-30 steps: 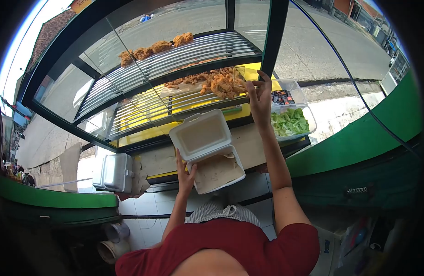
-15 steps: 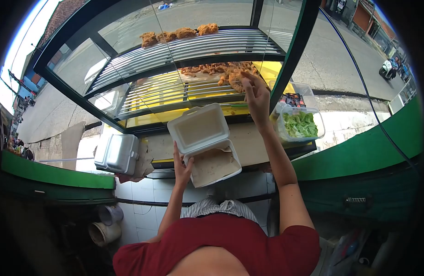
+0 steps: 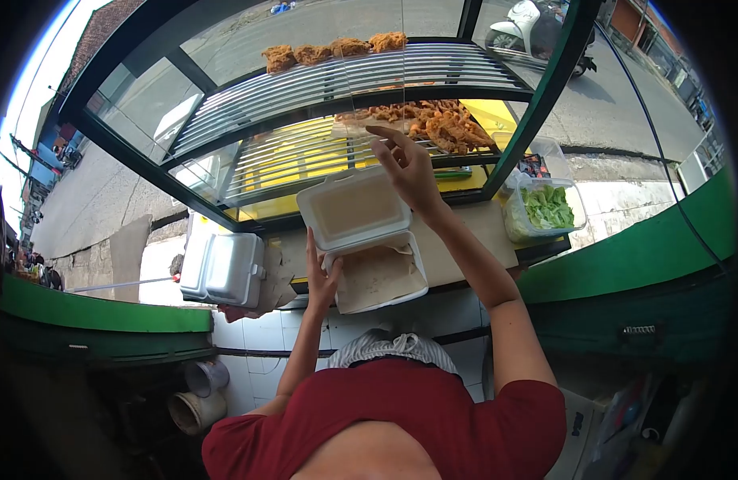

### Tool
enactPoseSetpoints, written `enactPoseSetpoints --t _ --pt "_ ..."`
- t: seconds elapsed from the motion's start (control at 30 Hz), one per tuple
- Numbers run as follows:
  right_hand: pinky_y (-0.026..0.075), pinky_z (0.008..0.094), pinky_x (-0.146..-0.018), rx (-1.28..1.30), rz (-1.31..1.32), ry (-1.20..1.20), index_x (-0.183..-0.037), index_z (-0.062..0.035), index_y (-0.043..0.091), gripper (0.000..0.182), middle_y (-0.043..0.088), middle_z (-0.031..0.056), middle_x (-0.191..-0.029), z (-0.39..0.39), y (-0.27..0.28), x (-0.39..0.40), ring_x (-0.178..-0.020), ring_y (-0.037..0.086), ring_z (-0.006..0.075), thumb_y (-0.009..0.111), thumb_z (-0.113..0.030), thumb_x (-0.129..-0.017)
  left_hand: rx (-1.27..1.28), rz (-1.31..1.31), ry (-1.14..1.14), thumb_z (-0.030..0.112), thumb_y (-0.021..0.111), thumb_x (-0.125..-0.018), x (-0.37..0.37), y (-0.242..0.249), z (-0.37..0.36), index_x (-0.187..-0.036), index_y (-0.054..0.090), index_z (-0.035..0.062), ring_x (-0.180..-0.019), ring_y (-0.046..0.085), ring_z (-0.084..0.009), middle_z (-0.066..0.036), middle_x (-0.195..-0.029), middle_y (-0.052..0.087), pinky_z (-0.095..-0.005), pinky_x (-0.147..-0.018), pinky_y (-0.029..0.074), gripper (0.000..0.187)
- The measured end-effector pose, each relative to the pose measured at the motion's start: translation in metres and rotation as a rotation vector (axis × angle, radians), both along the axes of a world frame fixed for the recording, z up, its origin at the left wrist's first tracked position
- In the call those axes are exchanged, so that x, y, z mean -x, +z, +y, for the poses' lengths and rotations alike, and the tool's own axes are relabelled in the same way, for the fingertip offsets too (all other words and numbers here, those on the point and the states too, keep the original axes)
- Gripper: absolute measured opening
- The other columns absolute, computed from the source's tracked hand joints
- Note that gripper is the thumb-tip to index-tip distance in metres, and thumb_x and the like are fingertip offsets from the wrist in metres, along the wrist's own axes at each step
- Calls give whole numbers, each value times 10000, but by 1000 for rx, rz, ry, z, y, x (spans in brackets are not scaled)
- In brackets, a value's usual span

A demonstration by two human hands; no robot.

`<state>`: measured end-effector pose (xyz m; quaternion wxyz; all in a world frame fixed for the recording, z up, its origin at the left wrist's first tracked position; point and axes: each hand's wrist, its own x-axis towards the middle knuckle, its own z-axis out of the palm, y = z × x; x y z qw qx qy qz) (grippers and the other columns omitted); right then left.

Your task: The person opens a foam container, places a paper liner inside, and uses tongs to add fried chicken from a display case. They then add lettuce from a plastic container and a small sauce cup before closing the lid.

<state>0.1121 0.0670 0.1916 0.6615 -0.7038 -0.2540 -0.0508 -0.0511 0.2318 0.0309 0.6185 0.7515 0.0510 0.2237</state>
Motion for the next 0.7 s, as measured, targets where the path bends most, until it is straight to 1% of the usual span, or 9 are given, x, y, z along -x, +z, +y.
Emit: enactPoseSetpoints --t 0.07,0.1,0.17,0.27,0.47,0.57,0.6,0.63,0.7 --pt "302 187 -443 48 8 36 -1199 -45 608 353 536 -15 -692 11 7 5 -517 398 -1 576 -249 -914 -17 -17 -12 -92 557 -800 -3 1 5 -1504 124 153 -1052 531 -224 -126 -1476 247 -281 -813 516 862" --pt "335 196 -446 72 4 38 -1195 -46 609 355 569 6 -710 17 10 7 -518 432 20 583 -254 -908 -10 -24 -19 -93 557 -800 -5 0 7 -1503 126 150 -1057 528 -227 -126 -1481 242 -284 -821 513 860" --pt "358 199 -452 96 -4 45 -1187 -45 612 361 588 17 -715 28 14 9 -519 449 32 586 -269 -906 1 -45 -27 -94 558 -801 -10 -2 12 -1502 130 143 -1069 523 -234 -128 -1493 230 -289 -836 509 855" --pt "384 204 -461 122 -26 55 -1176 -38 616 377 615 33 -735 42 13 10 -523 475 47 590 -296 -902 91 20 -78 -103 540 -794 -9 12 16 -1505 82 140 -1287 381 -255 -139 -1519 170 -370 -1028 385 880" --pt "418 220 -483 162 -59 66 -1183 -22 608 421 639 54 -764 56 14 19 -542 518 58 595 -331 -897 25 0 -63 -83 556 -795 -9 10 20 -1504 95 135 -1344 311 -257 -133 -1526 167 -392 -1053 344 873" --pt "434 231 -498 152 -89 85 -1203 -32 600 426 644 61 -797 51 10 27 -545 527 67 595 -329 -897 -38 -72 -18 -102 557 -802 -9 8 16 -1499 140 121 -1215 454 -260 -131 -1499 227 -334 -939 456 843" --pt "439 234 -504 147 -101 89 -1211 -39 597 426 646 64 -812 47 7 29 -545 528 70 594 -328 -897 -60 -58 -4 -102 557 -802 -7 5 14 -1499 139 122 -1228 444 -261 -132 -1498 229 -339 -946 450 843" --pt "457 242 -552 131 -157 80 -1184 -62 616 356 635 67 -833 41 4 31 -591 550 103 605 -259 -889 -83 -46 9 -102 556 -802 -6 2 13 -1499 139 122 -1240 433 -262 -133 -1498 231 -344 -954 444 843" --pt "445 233 -584 117 -380 47 -1155 -72 624 294 619 46 -838 24 -25 29 -647 552 103 605 -167 -877 -59 -8 17 -99 558 -797 -2 -1 11 -1499 140 124 -1287 389 -266 -140 -1497 239 -363 -977 426 846"
